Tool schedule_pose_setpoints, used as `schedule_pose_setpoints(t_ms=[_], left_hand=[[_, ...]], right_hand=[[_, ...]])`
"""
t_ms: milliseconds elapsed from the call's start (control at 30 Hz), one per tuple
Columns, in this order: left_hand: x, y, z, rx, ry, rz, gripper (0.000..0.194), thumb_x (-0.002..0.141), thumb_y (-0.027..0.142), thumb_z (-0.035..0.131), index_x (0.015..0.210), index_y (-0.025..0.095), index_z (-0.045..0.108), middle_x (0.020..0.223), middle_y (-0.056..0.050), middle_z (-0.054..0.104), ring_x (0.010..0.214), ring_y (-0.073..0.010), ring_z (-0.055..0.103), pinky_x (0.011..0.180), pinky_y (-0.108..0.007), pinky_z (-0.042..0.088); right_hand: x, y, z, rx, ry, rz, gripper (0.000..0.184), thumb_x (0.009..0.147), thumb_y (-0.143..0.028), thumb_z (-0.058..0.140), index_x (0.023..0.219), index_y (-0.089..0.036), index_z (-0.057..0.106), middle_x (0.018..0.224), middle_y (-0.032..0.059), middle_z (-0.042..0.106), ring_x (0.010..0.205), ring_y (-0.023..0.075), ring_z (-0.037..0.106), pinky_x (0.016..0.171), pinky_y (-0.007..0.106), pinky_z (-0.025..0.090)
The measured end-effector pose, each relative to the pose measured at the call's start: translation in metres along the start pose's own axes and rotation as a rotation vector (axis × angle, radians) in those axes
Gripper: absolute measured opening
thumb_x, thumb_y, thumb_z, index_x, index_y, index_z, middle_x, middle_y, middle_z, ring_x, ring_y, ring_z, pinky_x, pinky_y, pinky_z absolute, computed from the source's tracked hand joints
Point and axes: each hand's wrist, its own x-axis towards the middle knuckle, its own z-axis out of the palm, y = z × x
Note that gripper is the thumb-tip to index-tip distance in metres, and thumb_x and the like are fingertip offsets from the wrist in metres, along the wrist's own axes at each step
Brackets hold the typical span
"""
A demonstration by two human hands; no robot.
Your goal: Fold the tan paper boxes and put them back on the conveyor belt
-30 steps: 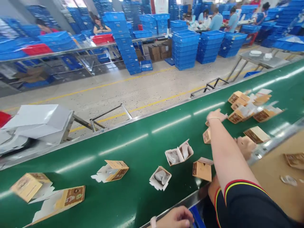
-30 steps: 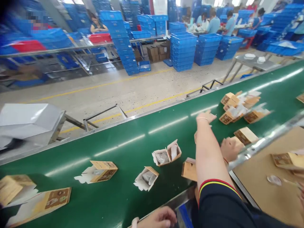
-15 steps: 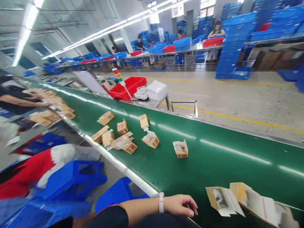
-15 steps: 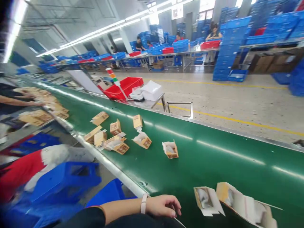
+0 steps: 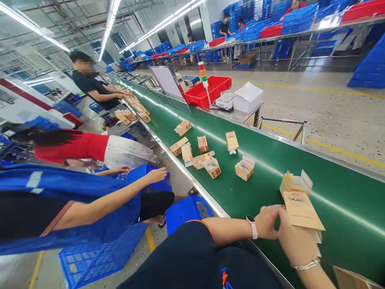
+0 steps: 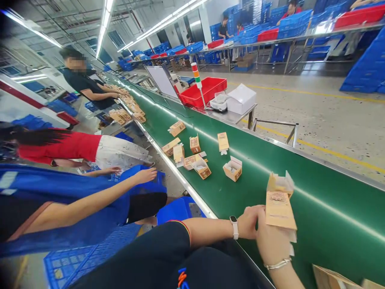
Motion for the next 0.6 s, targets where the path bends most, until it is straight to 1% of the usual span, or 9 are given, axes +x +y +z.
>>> schedule_pose_setpoints(t_ms=[100, 200, 267, 333, 400, 467, 500, 533, 600], left_hand=[[-0.007, -0.020, 0.007, 0.038, 0.051, -0.016, 0.087, 0.058, 0.047, 0.075, 0.132, 0.020, 0.039, 0.137, -0.018, 0.048, 0.132, -0.0351, 0.041, 0.108, -0.052, 0.034], [-0.015, -0.028, 0.012, -0.002, -0.050, 0.083, 0.088, 0.059, 0.047, 0.076, 0.133, 0.020, 0.036, 0.133, -0.018, 0.051, 0.129, -0.0335, 0.045, 0.108, -0.049, 0.034], [-0.023, -0.034, 0.014, -0.063, -0.102, 0.125, 0.091, 0.061, 0.043, 0.075, 0.136, 0.018, 0.031, 0.131, -0.018, 0.053, 0.124, -0.0306, 0.051, 0.106, -0.045, 0.038], [-0.035, -0.047, 0.014, -0.115, -0.124, 0.131, 0.098, 0.061, 0.038, 0.075, 0.140, 0.016, 0.022, 0.135, -0.019, 0.049, 0.126, -0.0294, 0.050, 0.106, -0.042, 0.040], [-0.047, -0.063, 0.009, -0.121, -0.144, 0.135, 0.102, 0.064, 0.035, 0.075, 0.143, 0.015, 0.015, 0.143, -0.022, 0.040, 0.132, -0.0291, 0.043, 0.107, -0.042, 0.039], [-0.057, -0.078, 0.001, -0.052, -0.147, 0.159, 0.092, 0.071, 0.031, 0.069, 0.144, 0.015, 0.016, 0.147, -0.022, 0.035, 0.138, -0.0291, 0.035, 0.109, -0.045, 0.035], [-0.060, -0.083, -0.005, -0.001, -0.141, 0.177, 0.083, 0.075, 0.029, 0.065, 0.143, 0.016, 0.021, 0.146, -0.022, 0.037, 0.139, -0.0289, 0.032, 0.109, -0.048, 0.033], [-0.062, -0.085, -0.011, 0.052, -0.141, 0.196, 0.071, 0.078, 0.027, 0.061, 0.141, 0.018, 0.029, 0.144, -0.020, 0.042, 0.140, -0.0285, 0.032, 0.109, -0.051, 0.031], [-0.063, -0.081, -0.022, 0.127, -0.175, 0.204, 0.049, 0.083, 0.024, 0.056, 0.131, 0.022, 0.046, 0.136, -0.015, 0.054, 0.138, -0.0277, 0.034, 0.106, -0.052, 0.029]], right_hand=[[-0.007, -0.021, 0.011, -0.106, -0.021, -0.141, 0.025, 0.070, -0.001, 0.046, 0.079, -0.020, 0.059, 0.064, 0.0047, 0.060, 0.049, 0.0154, 0.053, 0.046, 0.026, 0.029], [-0.015, -0.020, 0.006, -0.076, -0.035, -0.182, 0.025, 0.075, -0.002, 0.043, 0.082, -0.020, 0.059, 0.059, 0.0014, 0.059, 0.041, 0.0123, 0.049, 0.041, 0.025, 0.027], [-0.022, -0.018, 0.000, -0.008, -0.025, -0.209, 0.025, 0.078, -0.003, 0.041, 0.080, -0.020, 0.059, 0.057, 0.0007, 0.058, 0.041, 0.0122, 0.050, 0.041, 0.025, 0.031], [-0.034, -0.015, -0.005, 0.142, 0.047, -0.255, 0.020, 0.083, -0.007, 0.044, 0.085, -0.021, 0.059, 0.064, 0.0014, 0.061, 0.052, 0.0139, 0.057, 0.051, 0.025, 0.042], [-0.051, -0.009, -0.001, 0.297, 0.216, -0.216, 0.017, 0.085, -0.016, 0.052, 0.100, -0.022, 0.058, 0.078, 0.0038, 0.065, 0.071, 0.0177, 0.062, 0.069, 0.030, 0.050], [-0.071, 0.000, 0.014, 0.372, 0.333, -0.058, 0.036, 0.086, -0.027, 0.058, 0.120, -0.020, 0.052, 0.097, 0.0087, 0.065, 0.088, 0.0226, 0.062, 0.078, 0.037, 0.051], [-0.080, 0.005, 0.025, 0.390, 0.329, 0.017, 0.045, 0.086, -0.032, 0.057, 0.128, -0.019, 0.047, 0.105, 0.0113, 0.063, 0.095, 0.0247, 0.061, 0.079, 0.040, 0.051], [-0.087, 0.009, 0.038, 0.409, 0.285, 0.057, 0.049, 0.088, -0.035, 0.054, 0.133, -0.019, 0.044, 0.112, 0.0134, 0.061, 0.101, 0.0264, 0.059, 0.081, 0.042, 0.052], [-0.097, 0.012, 0.065, 0.468, 0.155, 0.039, 0.047, 0.090, -0.038, 0.050, 0.134, -0.020, 0.046, 0.123, 0.0149, 0.058, 0.111, 0.0279, 0.056, 0.085, 0.045, 0.051]])
